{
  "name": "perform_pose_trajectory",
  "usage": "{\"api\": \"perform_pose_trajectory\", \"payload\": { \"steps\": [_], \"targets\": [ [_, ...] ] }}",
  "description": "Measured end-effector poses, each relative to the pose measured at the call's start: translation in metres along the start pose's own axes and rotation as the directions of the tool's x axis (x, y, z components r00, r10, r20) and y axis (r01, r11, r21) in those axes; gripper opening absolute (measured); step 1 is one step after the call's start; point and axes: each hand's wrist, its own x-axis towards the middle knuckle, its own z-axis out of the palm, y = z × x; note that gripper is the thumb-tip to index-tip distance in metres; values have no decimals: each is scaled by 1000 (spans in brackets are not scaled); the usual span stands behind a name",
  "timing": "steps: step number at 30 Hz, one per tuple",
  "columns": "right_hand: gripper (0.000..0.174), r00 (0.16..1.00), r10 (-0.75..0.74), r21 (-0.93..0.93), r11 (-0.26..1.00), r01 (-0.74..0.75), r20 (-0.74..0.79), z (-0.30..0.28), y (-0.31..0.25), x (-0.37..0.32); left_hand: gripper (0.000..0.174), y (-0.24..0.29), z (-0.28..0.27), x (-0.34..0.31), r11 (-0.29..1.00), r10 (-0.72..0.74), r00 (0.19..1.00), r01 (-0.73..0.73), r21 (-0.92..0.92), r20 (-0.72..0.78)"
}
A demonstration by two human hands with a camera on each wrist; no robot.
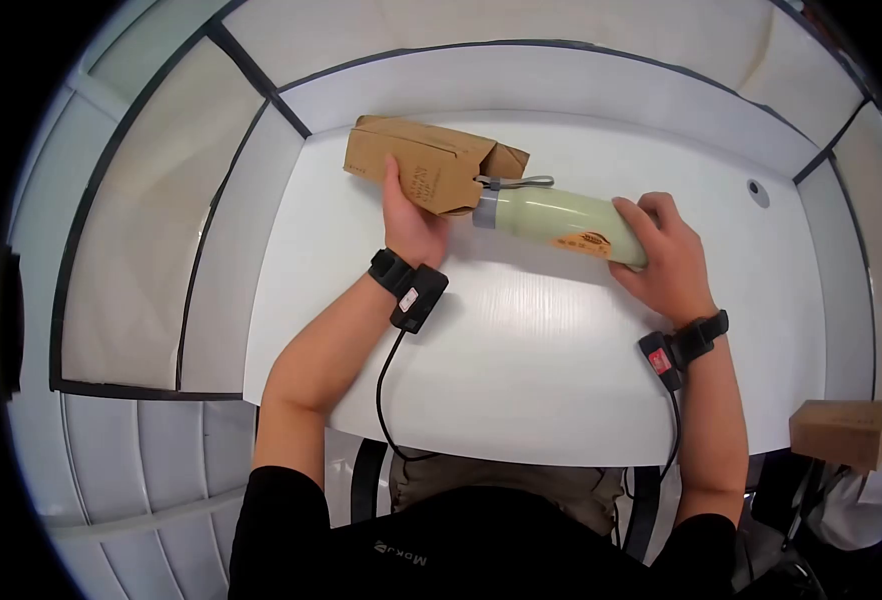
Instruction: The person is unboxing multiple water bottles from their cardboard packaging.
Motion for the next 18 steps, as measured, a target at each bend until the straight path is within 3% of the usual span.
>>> {"api": "perform_pose_trajectory", "payload": {
  "steps": [8,18],
  "targets": [
    [64,997,57,25,998,-58,43,-6,5,-3,51,3,-1,-2,1000,8,1000,-8,2,-7],
    [58,995,98,124,988,-95,-18,-3,1,0,50,0,13,-13,962,130,989,-142,235,68]
  ]
}}
